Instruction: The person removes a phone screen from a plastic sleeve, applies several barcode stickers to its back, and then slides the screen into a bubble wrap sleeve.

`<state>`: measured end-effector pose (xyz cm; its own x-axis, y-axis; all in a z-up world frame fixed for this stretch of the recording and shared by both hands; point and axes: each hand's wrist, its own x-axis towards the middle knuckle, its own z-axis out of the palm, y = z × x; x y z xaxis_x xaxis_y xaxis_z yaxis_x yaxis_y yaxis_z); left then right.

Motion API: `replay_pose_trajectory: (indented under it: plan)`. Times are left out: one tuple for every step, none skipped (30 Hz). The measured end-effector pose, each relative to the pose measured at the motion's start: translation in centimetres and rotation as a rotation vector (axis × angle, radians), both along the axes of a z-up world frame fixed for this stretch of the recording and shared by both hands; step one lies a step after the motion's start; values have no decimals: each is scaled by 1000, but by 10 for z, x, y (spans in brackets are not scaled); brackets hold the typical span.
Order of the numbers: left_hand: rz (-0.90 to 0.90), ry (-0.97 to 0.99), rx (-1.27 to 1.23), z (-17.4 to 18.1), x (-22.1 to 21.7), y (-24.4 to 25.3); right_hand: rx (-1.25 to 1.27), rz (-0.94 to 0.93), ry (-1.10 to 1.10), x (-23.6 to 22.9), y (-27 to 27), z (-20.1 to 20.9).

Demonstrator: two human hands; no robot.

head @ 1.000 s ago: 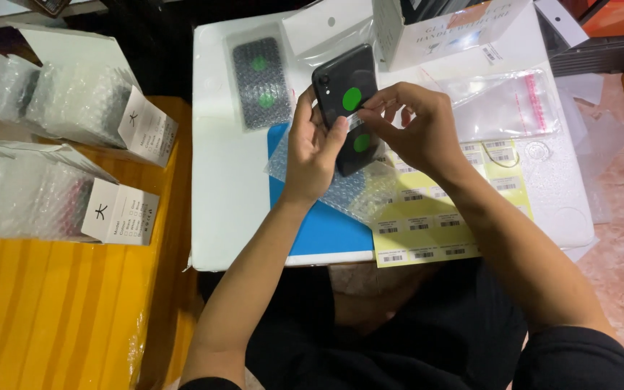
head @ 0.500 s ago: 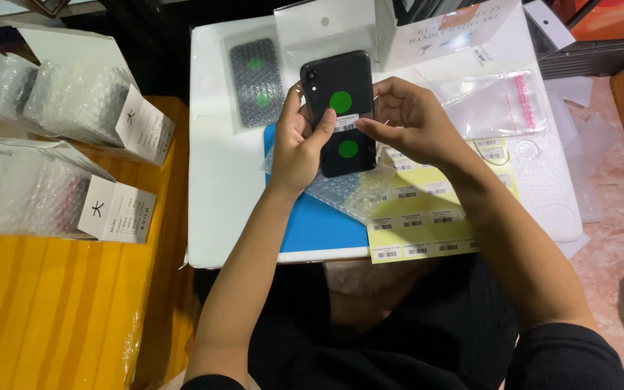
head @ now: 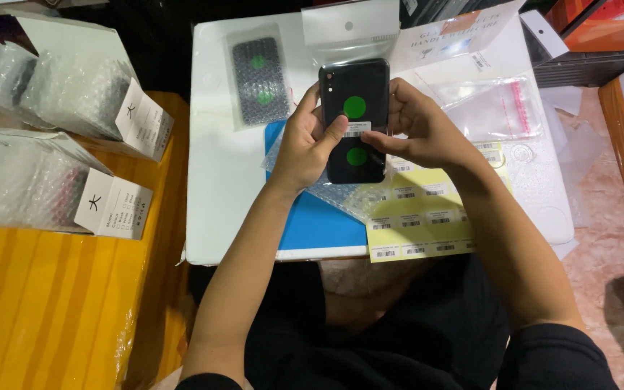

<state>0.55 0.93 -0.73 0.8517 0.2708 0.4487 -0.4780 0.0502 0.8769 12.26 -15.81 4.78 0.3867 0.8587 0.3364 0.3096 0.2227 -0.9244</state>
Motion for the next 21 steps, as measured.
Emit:
replay_pose_trajectory:
  plan:
    - [-1,-1,-2,1,-1,0,-2,-1,-1,-1,-1,5]
    - [-46,25,-32,1,-1,0,5,12,14,-2,-2,10]
    - [-89,51,-63,2,-2,0,11,27,28,-2,-3,15]
    - [-89,49,-65,4,-3,-1,9,27,27,1,-3,10]
    - [-84,47,-64,6,-4,-1,13,30,52,4,-3,6]
    - [-79,45,-64,8,-4,-2,17,33,78,7,-4,2]
    - [-79,45,-66,19,-9,-5,15,33,77,11,-6,-4]
    - [-60,141,-73,29,-13,-9,-40,43,146,14,-8,-11]
    - [-43,237,-81,40,-17,-12,-96,52,215,18,-11,-17]
    - [-45,237,-82,40,-16,-10,-97,49,215,19,-12,-12]
    - [-25,234,-62,40,-17,-8,-144,32,162,19,-13,-8]
    - [-4,232,-41,40,-17,-6,-191,15,108,18,-14,-3]
    - [-7,232,-43,37,-15,-3,-193,12,108,20,-14,-5]
    - [10,209,-56,35,-14,0,-141,32,88,22,-15,-6]
    - [28,187,-71,33,-13,3,-91,54,67,24,-15,-7]
    - [27,186,-75,28,-12,7,-94,52,67,25,-15,-7]
    - [122,176,-67,23,-10,10,-41,-12,-32,26,-15,-8]
    - [217,166,-60,19,-8,14,12,-77,-132,27,-15,-8]
    - [213,162,-63,17,-5,19,9,-81,-137,32,-16,-7]
    - [290,174,-175,14,-1,24,103,-180,-172,38,-16,-7]
    - [367,189,-290,11,1,28,194,-278,-206,43,-17,-8]
